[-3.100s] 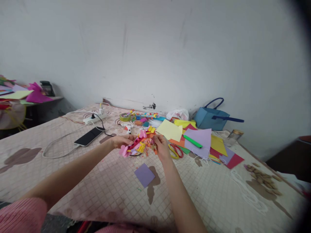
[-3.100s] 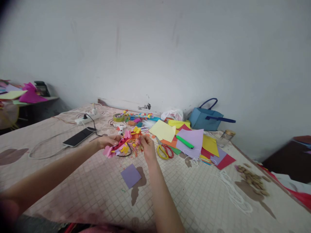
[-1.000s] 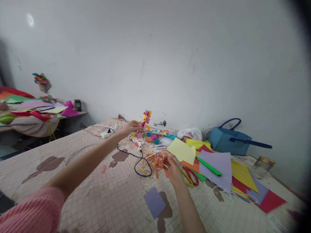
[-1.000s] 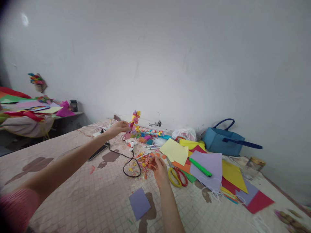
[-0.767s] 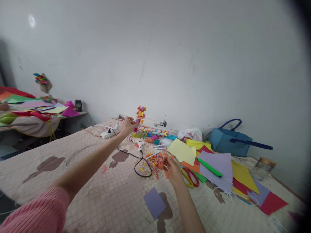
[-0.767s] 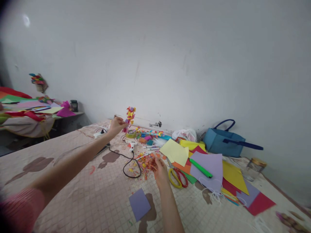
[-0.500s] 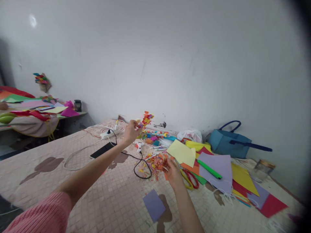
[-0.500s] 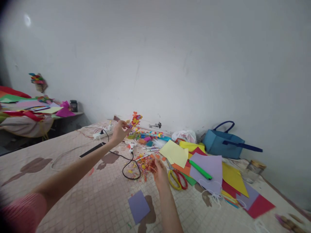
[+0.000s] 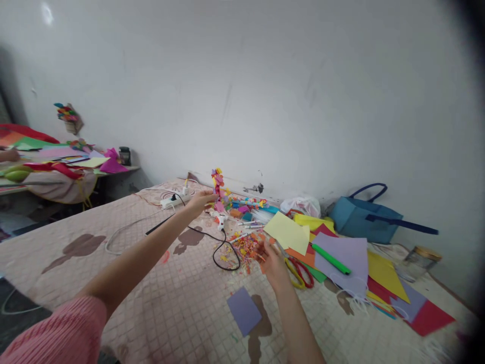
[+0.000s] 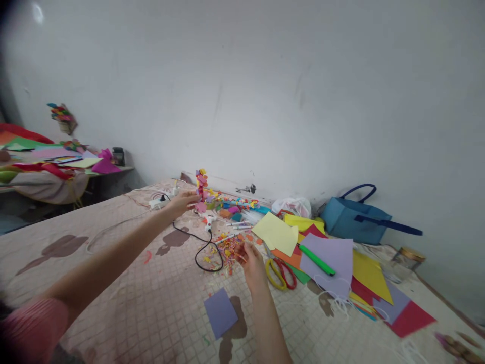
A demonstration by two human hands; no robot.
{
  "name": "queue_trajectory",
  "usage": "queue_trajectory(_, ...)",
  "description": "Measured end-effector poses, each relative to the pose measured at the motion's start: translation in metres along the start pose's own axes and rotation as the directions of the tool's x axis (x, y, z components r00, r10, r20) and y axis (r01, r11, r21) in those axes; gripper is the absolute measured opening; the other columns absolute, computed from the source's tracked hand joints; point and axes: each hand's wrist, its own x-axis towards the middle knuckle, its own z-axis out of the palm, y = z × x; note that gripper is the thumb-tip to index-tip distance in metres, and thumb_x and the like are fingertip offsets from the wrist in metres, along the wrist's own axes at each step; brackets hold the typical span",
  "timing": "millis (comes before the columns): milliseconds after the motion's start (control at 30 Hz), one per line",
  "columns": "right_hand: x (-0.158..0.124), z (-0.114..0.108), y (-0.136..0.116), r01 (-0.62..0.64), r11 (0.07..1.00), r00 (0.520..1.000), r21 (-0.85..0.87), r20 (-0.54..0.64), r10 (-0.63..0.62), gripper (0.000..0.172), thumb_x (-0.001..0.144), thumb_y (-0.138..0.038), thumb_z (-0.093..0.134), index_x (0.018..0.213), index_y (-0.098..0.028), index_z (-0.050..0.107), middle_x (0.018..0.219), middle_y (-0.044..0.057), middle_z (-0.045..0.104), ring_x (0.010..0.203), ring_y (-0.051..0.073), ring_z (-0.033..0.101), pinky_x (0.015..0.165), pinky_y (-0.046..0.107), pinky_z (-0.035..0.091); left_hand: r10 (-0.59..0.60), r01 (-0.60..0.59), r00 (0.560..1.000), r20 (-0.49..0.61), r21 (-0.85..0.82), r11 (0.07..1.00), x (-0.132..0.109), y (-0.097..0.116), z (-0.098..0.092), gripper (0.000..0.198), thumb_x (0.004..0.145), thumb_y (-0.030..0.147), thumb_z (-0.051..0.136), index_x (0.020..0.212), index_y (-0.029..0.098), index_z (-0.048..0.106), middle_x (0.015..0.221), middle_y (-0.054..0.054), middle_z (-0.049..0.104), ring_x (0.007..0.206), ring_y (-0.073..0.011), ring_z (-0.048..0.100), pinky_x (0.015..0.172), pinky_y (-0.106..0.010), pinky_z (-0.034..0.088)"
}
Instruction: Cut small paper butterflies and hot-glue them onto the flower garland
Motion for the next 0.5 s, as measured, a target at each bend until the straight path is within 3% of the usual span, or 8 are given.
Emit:
queue_trajectory(100,0.000,-0.001,0.001,-0.011,1.000,1.000,0.001,0.000,0.011,0.025,0.060,-0.041,0.079,0.072,-0.021,0.069,0.077,0.002,0.070,0.072,0.018,0.063,0.063,0.029,0.049,-0.049,0.053,0.997,-0.060,0.069,0.996,0.016,-0.015,-0.011,0.025,0.088,0.033,0.055,0.098,0.012,0.059,0.091,-0.005,0.063,0.075,-0.0146,0.062,0.067,-0.032,0.052)
queue_trajectory(200,-0.002,0.000,0.002,-0.024,1.000,1.000,0.003,0.002,0.024,0.024,0.061,-0.041,0.079,0.072,-0.021,0.070,0.077,0.002,0.070,0.071,0.017,0.063,0.061,0.028,0.049,-0.024,0.053,0.985,-0.171,0.171,0.984,0.032,-0.027,-0.014,0.027,0.089,0.031,0.053,0.108,0.013,0.056,0.101,-0.007,0.061,0.085,-0.0173,0.061,0.075,-0.037,0.052)
queue_trajectory(333,-0.004,0.004,0.002,-0.039,0.999,0.999,0.008,0.007,0.039,0.023,0.062,-0.039,0.079,0.073,-0.021,0.070,0.075,0.002,0.069,0.069,0.016,0.063,0.060,0.026,0.049,0.029,0.038,0.974,-0.227,0.286,0.957,0.050,-0.040,-0.003,0.030,0.086,0.029,0.058,0.110,0.013,0.055,0.098,-0.007,0.062,0.090,-0.0197,0.060,0.083,-0.041,0.049)
queue_trajectory(500,-0.007,0.009,0.002,-0.051,0.999,0.999,0.008,0.007,0.050,0.022,0.063,-0.039,0.078,0.072,-0.020,0.070,0.074,0.003,0.069,0.067,0.017,0.062,0.059,0.026,0.049,0.027,0.064,0.967,-0.253,0.346,0.936,0.066,-0.055,0.018,0.032,0.089,0.030,0.054,0.116,0.014,0.053,0.114,-0.009,0.057,0.096,-0.0210,0.059,0.081,-0.042,0.050)
